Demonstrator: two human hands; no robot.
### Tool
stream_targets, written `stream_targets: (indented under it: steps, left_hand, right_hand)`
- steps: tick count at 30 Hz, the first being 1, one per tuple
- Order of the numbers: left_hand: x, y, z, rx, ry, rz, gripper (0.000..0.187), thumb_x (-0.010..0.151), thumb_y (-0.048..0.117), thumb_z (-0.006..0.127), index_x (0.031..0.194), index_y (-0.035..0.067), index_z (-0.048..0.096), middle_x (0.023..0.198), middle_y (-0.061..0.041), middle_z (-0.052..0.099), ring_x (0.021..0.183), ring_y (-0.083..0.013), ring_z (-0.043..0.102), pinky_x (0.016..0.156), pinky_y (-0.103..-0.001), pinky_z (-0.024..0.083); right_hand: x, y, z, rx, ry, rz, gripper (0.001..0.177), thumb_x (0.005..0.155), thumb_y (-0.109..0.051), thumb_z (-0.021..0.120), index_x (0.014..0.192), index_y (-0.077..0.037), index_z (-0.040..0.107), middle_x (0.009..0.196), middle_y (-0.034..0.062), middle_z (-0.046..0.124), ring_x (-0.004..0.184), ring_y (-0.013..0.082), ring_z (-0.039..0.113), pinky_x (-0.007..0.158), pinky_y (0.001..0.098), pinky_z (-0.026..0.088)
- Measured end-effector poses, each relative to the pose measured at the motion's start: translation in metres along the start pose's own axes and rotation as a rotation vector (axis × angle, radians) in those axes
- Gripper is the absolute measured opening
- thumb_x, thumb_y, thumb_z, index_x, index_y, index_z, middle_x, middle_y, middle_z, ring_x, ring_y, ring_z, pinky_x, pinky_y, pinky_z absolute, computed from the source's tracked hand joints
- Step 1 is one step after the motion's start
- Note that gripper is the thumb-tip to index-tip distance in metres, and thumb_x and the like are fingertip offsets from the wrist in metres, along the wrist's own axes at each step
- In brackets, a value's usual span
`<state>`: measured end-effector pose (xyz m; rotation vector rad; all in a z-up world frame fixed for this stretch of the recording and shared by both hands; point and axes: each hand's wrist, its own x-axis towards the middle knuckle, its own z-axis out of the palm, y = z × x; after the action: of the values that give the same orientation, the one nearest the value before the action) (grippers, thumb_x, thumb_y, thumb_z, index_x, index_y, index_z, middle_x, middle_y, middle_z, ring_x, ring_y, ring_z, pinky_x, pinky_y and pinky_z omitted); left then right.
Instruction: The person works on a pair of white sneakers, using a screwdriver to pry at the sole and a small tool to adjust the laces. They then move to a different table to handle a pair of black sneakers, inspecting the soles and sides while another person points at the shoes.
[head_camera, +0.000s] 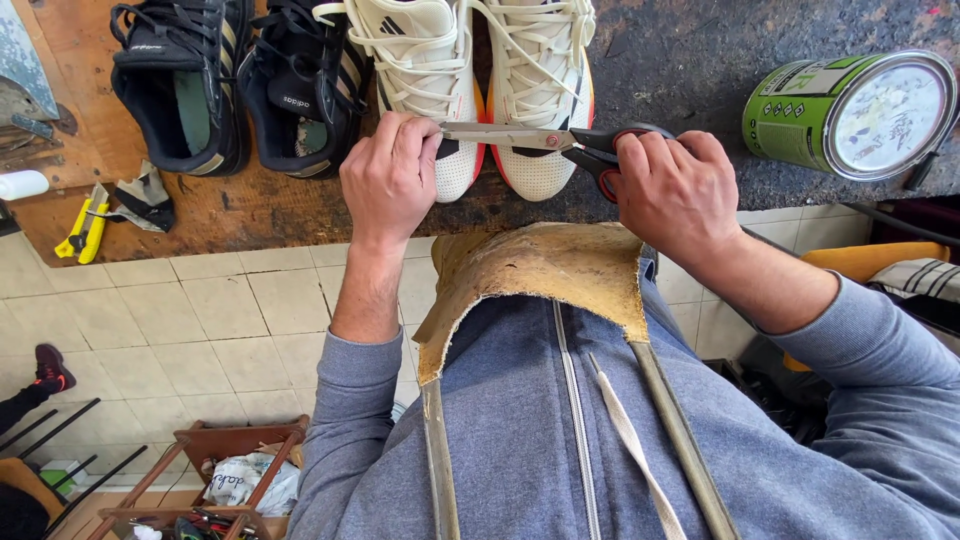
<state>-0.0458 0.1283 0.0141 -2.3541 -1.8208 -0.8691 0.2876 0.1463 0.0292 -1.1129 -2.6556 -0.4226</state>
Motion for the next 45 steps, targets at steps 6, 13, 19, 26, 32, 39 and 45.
stream_targets:
  steps: [6,13,19,26,32,39,45]
  left_hand:
    - [0.000,-0.002,0.002,-0.017,-0.011,0.000,0.011,0.107,0.029,0.060,0.099,0.022,0.062,0.089,0.006,0.058,0.068,-0.0162,0.070,0.065,-0.029,0.055]
    - [-0.020,-0.027,-0.004,-0.261,0.102,-0.181,0.015,0.109,0.020,0.050,0.102,0.015,0.062,0.090,-0.001,0.054,0.068,-0.0179,0.060,0.059,-0.026,0.051]
    - [-0.073,-0.029,-0.066,-0.217,0.090,-0.387,0.030,0.113,0.012,0.038,0.086,0.001,0.048,0.079,-0.009,0.049,0.068,-0.0225,0.046,0.061,-0.038,0.038]
    - [-0.130,-0.038,-0.025,-0.071,-0.090,-0.453,0.031,0.109,0.009,0.053,0.139,0.004,0.055,0.128,-0.017,0.066,0.085,-0.0183,0.071,0.054,-0.021,0.056]
    - [-0.095,-0.016,-0.021,-0.103,-0.038,-0.169,0.036,0.112,0.024,0.052,0.142,0.004,0.057,0.140,-0.014,0.066,0.123,-0.0274,0.071,0.101,-0.039,0.061]
    - [-0.087,-0.015,-0.018,-0.191,-0.084,-0.140,0.048,0.116,0.033,0.045,0.154,0.004,0.045,0.160,-0.016,0.045,0.148,-0.0331,0.051,0.122,-0.043,0.048]
    - [-0.087,-0.021,0.012,-0.276,-0.134,-0.166,0.064,0.113,0.046,0.041,0.161,0.005,0.032,0.169,-0.016,0.026,0.159,-0.0317,0.029,0.132,-0.044,0.030]
  right_hand:
    - [0.002,0.000,0.003,-0.027,0.041,-0.023,0.007,0.095,-0.021,0.061,0.097,-0.015,0.064,0.074,-0.0012,0.053,0.063,0.0140,0.063,0.084,0.0270,0.052]
    - [-0.019,0.005,0.002,0.171,-0.079,0.131,0.025,0.090,-0.030,0.078,0.107,-0.014,0.068,0.081,-0.0005,0.063,0.074,0.0176,0.073,0.089,0.0305,0.055]
    - [-0.101,0.020,0.002,0.416,-0.454,0.711,0.035,0.096,-0.029,0.074,0.125,-0.010,0.068,0.099,0.0050,0.076,0.089,0.0312,0.072,0.078,0.0480,0.052]
    - [-0.123,0.017,0.034,0.278,-0.570,0.944,0.027,0.100,-0.034,0.069,0.111,-0.009,0.070,0.098,0.0096,0.078,0.088,0.0418,0.072,0.073,0.0534,0.049]
    - [-0.099,0.022,0.036,-0.045,-0.769,0.841,0.034,0.099,-0.048,0.063,0.114,-0.017,0.070,0.089,0.0205,0.077,0.079,0.0486,0.074,0.064,0.0585,0.053]
    - [-0.048,0.001,-0.011,0.055,-0.464,0.533,0.023,0.104,-0.032,0.073,0.119,-0.016,0.074,0.108,0.0081,0.077,0.086,0.0301,0.074,0.067,0.0421,0.053]
    - [0.040,-0.085,-0.034,0.898,-0.127,0.226,0.036,0.100,-0.004,0.063,0.136,-0.005,0.067,0.137,0.0145,0.070,0.118,0.0311,0.071,0.097,0.0404,0.058]
